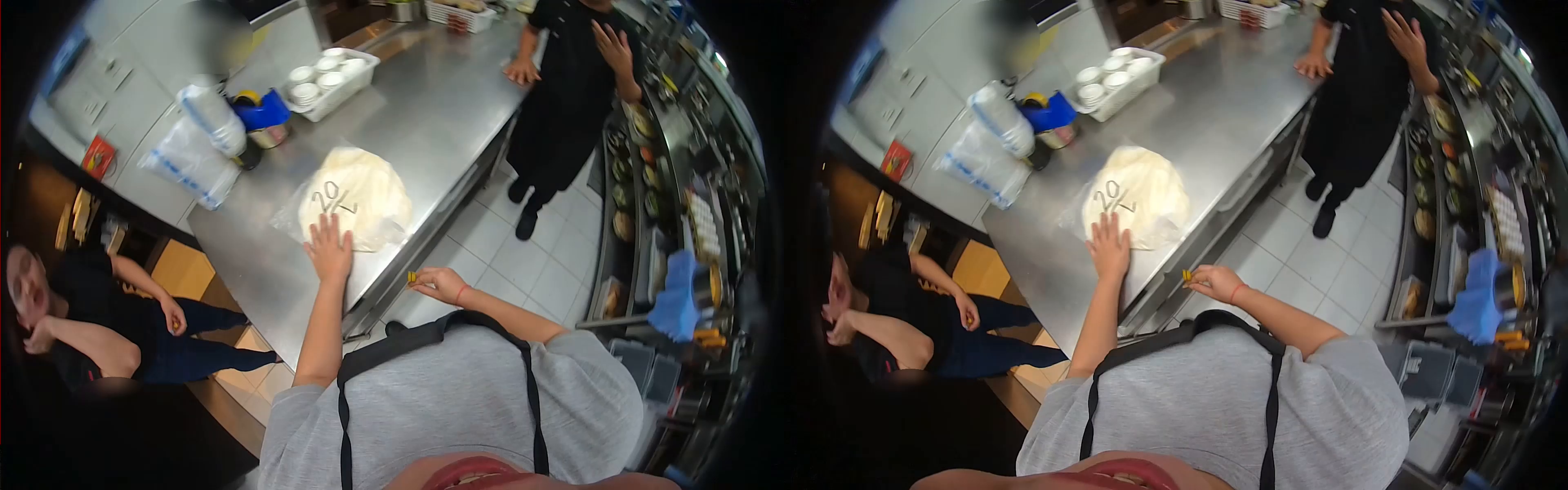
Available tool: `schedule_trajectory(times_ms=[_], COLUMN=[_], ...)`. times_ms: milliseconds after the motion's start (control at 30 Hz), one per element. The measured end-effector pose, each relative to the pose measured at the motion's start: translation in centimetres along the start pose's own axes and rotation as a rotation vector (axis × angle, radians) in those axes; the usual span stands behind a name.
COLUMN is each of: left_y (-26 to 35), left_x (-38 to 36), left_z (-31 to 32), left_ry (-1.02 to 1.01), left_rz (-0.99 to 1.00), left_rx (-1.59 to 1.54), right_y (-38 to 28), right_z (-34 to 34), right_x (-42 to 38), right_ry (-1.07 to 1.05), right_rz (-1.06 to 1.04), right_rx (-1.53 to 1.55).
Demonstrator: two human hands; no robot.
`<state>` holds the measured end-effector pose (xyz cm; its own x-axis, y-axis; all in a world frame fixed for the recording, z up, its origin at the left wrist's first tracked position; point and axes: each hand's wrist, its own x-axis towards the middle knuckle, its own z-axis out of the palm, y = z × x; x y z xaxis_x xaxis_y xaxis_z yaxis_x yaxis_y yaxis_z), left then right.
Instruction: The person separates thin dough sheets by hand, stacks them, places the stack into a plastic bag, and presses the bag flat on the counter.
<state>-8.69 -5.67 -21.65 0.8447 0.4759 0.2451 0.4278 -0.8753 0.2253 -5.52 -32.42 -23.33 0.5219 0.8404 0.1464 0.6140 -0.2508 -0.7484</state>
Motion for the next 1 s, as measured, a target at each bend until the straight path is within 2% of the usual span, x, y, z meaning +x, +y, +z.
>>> schedule_trajectory(times_ms=[100,167,233,300,400,433,467,500,533,567,600,633,667,700,733,767,800,833,867,967,1000], left_y=[-0.6,-0.6,0.5,1.2,2.9,0.2,1.1,5.9,9.0,11.0,12.0,12.9,13.7,14.5,14.4,14.6,15.7,16.6,16.1,14.1,14.2], left_x=[-0.9,-1.6,-2.4,-3.4,-6.0,-6.3,-7.8,-11.4,-13.9,-16.1,-17.7,-19.6,-19.6,-22.8,-25.7,-28.9,-31.9,-34.5,-34.9,-36.1,-35.6], left_z=[0.9,1.3,0.7,1.1,1.1,4.7,5.7,2.6,1.2,0.0,1.0,1.6,0.6,4.1,6.5,10.5,10.6,10.7,10.9,12.5,11.1], left_ry=[-0.018,-0.01,-0.066,-0.042,-0.054,-0.012,-0.006,0.027,0.047,0.005,0.082,-0.093,-0.568,-0.712,-0.925,-1.131,-1.337,-1.385,-1.381,-1.246,-1.216], left_rz=[-0.043,-0.068,-0.143,-0.168,-0.162,-0.1,-0.031,-0.085,-0.231,-0.157,-0.169,-0.138,-0.217,-0.048,0.219,0.343,0.399,0.628,0.64,0.575,0.464], left_rx=[0.087,0.143,0.141,0.18,0.181,0.243,0.418,0.328,0.219,0.189,0.127,0.174,-0.106,-0.125,-0.159,-0.133,-0.09,0.041,0.039,-0.343,-0.276], right_y=[5.9,7.3,9.9,12.0,11.8,15.2,18.2,19.7,20.2,20.9,21.2,21.3,20.8,21.2,20.6,20.1,19.6,19.1,18.6,17.6,17.3], right_z=[1.8,1.1,0.9,1.3,0.3,3.0,4.4,4.2,3.1,1.3,-0.7,-2.2,-3.4,-4.7,-5.4,-6.3,-6.9,-7.5,-7.9,-9.5,-10.2], right_x=[-5.0,-9.2,-15.3,-23.0,-36.0,-42.7,-49.3,-54.5,-58.0,-60.8,-62.9,-64.0,-64.6,-66.0,-66.6,-67.4,-68.0,-68.6,-68.9,-70.0,-70.6], right_ry=[-0.012,-0.149,-0.069,0.217,0.183,0.259,-0.098,-0.183,-0.209,-0.171,-0.11,-0.053,0.007,0.051,0.1,0.132,0.167,0.206,0.234,0.308,0.331], right_rz=[0.154,0.348,0.428,0.519,1.084,0.842,0.924,0.978,1.062,1.151,1.256,1.334,1.405,1.45,1.498,1.517,1.536,1.556,1.568,1.581,1.58], right_rx=[-0.066,-0.149,-0.035,-0.127,0.002,-0.193,-0.459,-0.425,-0.367,-0.295,-0.224,-0.183,-0.146,-0.124,-0.095,-0.089,-0.075,-0.065,-0.056,-0.05,-0.049])
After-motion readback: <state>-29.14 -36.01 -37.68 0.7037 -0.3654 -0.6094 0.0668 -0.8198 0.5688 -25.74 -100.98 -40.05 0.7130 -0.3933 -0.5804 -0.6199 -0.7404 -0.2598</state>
